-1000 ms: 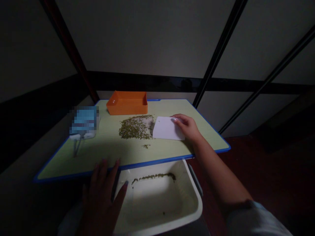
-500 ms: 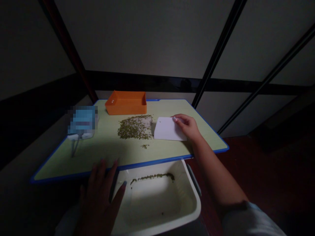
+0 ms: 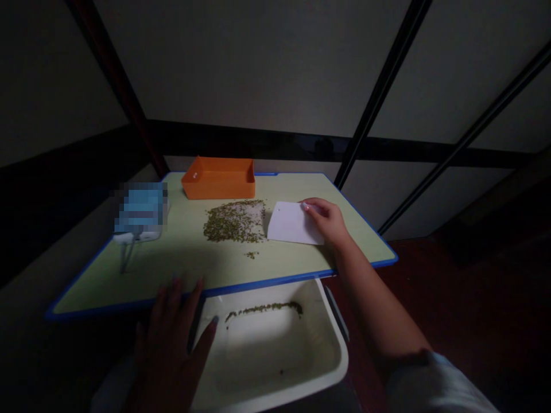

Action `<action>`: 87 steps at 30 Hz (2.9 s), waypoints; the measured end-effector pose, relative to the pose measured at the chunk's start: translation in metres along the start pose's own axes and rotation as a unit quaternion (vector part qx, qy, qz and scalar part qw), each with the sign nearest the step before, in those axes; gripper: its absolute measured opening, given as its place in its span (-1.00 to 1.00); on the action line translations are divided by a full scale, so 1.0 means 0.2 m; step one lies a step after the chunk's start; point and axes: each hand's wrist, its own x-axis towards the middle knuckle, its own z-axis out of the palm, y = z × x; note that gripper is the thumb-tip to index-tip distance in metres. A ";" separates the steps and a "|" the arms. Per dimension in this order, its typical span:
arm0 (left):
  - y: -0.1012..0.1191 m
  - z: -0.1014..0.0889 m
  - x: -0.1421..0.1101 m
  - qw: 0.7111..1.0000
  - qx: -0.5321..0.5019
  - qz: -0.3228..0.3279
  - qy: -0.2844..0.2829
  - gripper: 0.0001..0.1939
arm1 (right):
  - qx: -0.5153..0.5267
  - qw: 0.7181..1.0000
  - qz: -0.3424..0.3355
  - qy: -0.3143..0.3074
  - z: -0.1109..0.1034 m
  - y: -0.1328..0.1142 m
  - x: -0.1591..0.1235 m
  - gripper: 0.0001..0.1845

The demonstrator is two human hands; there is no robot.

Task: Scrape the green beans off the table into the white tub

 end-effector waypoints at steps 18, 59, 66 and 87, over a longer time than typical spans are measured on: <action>0.00 0.00 0.00 1.000 -0.019 -0.013 -0.001 -0.35 | 0.035 0.997 0.033 -0.066 -0.01 -0.01 -0.01 -0.60; 0.01 0.00 0.00 1.000 0.001 -0.003 -0.001 -0.35 | 0.072 0.967 0.070 -0.235 0.04 -0.10 -0.06 -0.52; 0.00 -0.01 0.00 1.000 0.005 0.002 -0.011 -0.29 | 0.086 0.957 0.089 -0.262 0.02 -0.13 -0.06 -0.58; -0.01 0.01 0.00 1.000 0.012 0.015 0.006 -0.32 | 0.134 0.984 0.068 -0.094 0.03 -0.05 -0.04 -0.50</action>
